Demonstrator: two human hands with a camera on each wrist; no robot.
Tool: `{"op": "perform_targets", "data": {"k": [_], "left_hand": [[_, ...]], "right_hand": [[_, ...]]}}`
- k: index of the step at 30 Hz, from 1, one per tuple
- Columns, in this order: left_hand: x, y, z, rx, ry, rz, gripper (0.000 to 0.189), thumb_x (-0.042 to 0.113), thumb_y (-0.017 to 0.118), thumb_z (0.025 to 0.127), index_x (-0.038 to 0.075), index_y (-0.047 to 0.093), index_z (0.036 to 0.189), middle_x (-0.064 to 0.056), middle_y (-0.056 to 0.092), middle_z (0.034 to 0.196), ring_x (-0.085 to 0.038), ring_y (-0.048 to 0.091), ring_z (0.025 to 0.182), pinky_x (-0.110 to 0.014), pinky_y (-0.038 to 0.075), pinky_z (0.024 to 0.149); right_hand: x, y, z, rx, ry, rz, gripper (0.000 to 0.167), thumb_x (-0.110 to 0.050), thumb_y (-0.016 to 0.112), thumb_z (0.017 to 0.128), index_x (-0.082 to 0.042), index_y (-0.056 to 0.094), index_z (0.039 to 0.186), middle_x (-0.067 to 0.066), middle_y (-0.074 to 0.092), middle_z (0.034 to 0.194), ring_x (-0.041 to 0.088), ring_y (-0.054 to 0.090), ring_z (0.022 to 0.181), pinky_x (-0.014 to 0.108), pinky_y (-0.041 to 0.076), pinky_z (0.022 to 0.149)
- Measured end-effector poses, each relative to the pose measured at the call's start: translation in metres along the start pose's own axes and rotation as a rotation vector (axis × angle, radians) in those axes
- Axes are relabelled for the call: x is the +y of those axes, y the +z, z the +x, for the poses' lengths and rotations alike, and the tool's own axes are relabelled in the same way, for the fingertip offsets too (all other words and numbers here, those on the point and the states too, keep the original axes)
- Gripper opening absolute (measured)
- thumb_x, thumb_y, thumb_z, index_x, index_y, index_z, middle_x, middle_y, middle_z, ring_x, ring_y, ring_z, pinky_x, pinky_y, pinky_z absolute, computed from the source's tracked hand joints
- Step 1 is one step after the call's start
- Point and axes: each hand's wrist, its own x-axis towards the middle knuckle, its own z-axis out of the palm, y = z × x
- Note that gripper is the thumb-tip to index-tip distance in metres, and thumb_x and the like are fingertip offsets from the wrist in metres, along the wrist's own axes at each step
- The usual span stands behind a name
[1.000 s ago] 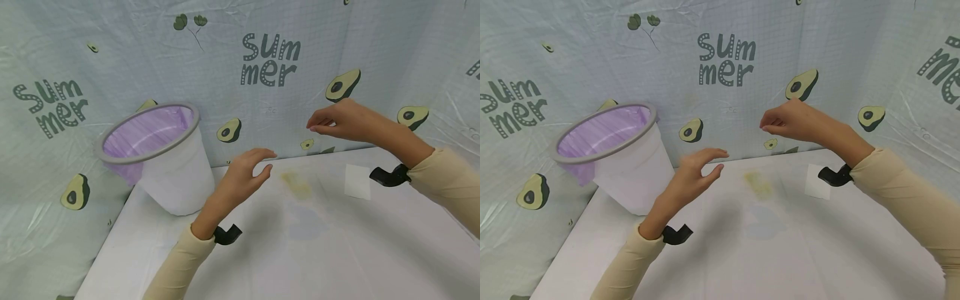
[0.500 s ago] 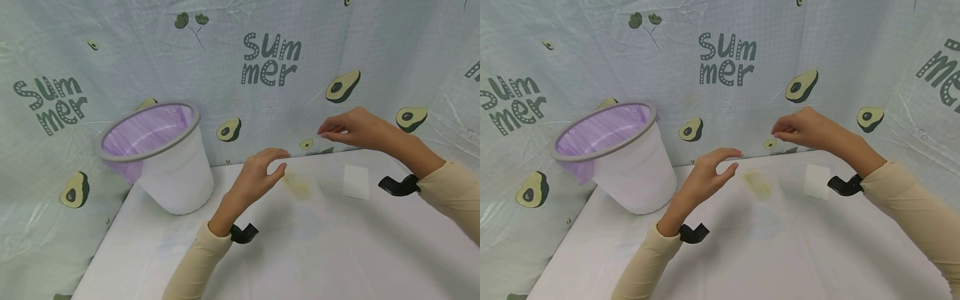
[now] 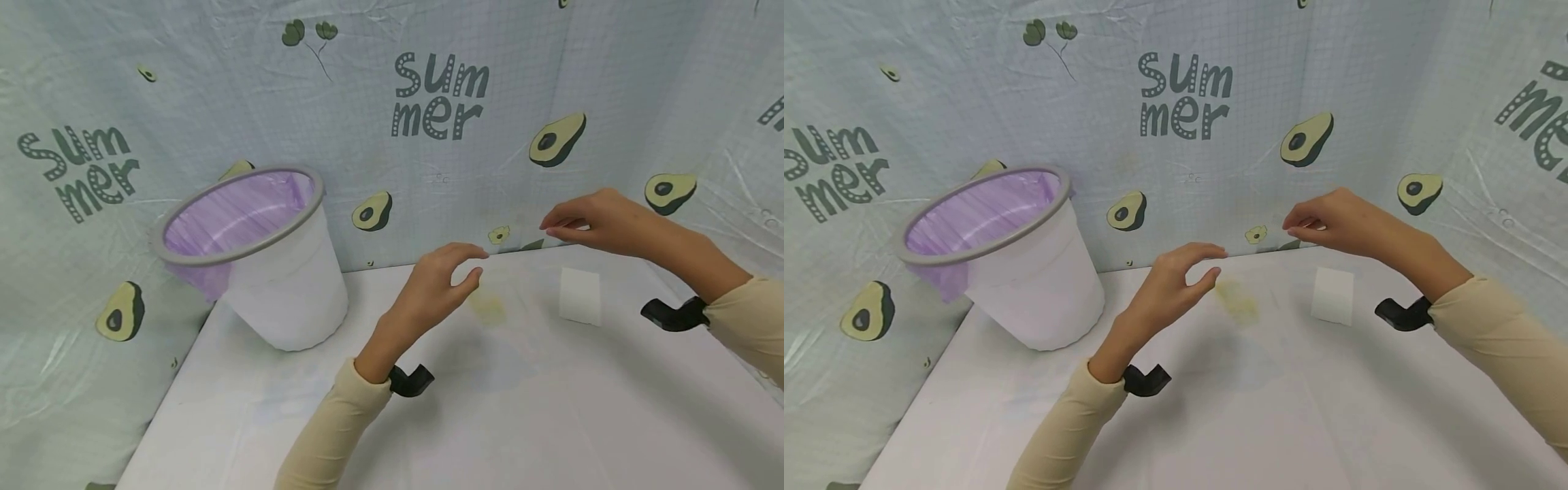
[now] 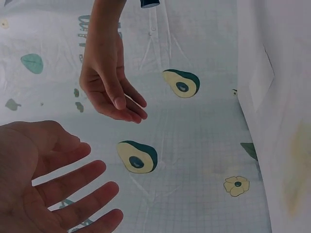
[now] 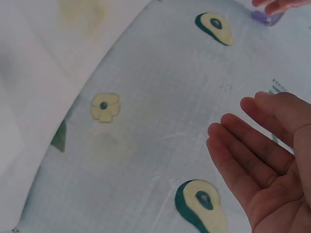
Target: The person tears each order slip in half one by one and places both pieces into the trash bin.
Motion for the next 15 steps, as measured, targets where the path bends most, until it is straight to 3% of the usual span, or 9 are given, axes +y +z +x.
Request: {"op": "perform_targets", "data": {"k": [5,15], "left_hand": [[0.002,0.006,0.005,-0.019,-0.012,0.009,0.026,0.019,0.061,0.104,0.012,0.068,0.128,0.0,0.066,0.132,-0.013,0.058,0.127,-0.025,0.045,0.106],[0.005,0.032,0.014,-0.019,-0.032,0.055,0.029,0.028,0.063,0.103,0.015,0.068,0.128,0.003,0.065,0.134,-0.01,0.057,0.128,-0.022,0.045,0.105]], "right_hand": [[0.013,0.005,-0.008,-0.033,0.029,-0.008,0.018,-0.011,0.073,0.095,-0.01,0.075,0.113,0.005,0.076,0.109,0.025,0.075,0.091,0.043,0.061,0.075],[0.042,0.022,-0.024,-0.049,-0.051,-0.064,0.033,-0.017,0.076,0.092,-0.011,0.07,0.125,0.006,0.071,0.122,0.03,0.069,0.108,0.05,0.057,0.086]]}}
